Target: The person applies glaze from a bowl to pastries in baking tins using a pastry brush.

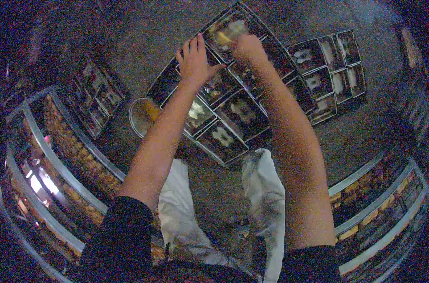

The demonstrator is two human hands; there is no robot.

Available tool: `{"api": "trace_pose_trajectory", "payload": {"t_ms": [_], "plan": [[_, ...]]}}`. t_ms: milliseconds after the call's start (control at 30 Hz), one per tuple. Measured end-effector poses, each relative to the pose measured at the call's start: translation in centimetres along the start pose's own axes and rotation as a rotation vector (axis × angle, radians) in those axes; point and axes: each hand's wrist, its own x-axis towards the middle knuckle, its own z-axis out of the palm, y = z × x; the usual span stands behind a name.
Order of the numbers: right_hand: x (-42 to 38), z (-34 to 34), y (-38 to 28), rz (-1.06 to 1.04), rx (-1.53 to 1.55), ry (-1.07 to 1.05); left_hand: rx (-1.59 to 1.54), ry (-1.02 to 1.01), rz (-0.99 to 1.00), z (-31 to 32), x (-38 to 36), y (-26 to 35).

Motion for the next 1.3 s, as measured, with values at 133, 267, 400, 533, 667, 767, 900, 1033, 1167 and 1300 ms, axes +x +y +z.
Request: {"api": "trace_pose_trajectory", "payload": {"t_ms": [133,267,400,533,667,767,900,1033,1167,1300], "plan": [[0.2,-2.0,-2.1,0.107,-0.239,0.091,0.018,-0.043,-0.049,0.6,0.0,0.6],[0.9,-4.8,-0.8,0.078,-0.295,0.232,0.016,-0.056,-0.098,0.2,0.4,1.2],[0.5,-2.0,-1.4,0.007,-0.289,0.078,0.023,-0.073,-0.101,0.6,0.4,0.5],[-1.6,-1.6,-4.4,-0.194,-0.273,-0.215,0.025,-0.057,-0.08,1.5,0.0,-0.5],[-1.0,-3.7,-2.2,-0.013,-0.322,-0.149,0.032,-0.074,-0.08,1.3,-0.1,-0.5],[-0.3,-5.5,-2.2,0.063,-0.337,-0.013,0.0,-0.084,-0.1,1.5,-0.1,-0.2],[-0.8,-2.8,-3.1,0.037,-0.332,-0.093,-0.016,-0.077,-0.096,1.6,0.2,0.1],[-3.2,-2.0,-4.8,-0.053,-0.248,-0.201,-0.013,-0.062,-0.099,1.8,0.0,-0.1],[-1.2,-2.6,-1.9,0.027,-0.177,-0.113,-0.08,-0.141,-0.118,0.7,0.2,0.2],[1.3,-1.0,-1.5,-0.098,-0.141,0.007,-0.096,-0.137,-0.149,1.0,0.3,0.2]]}}
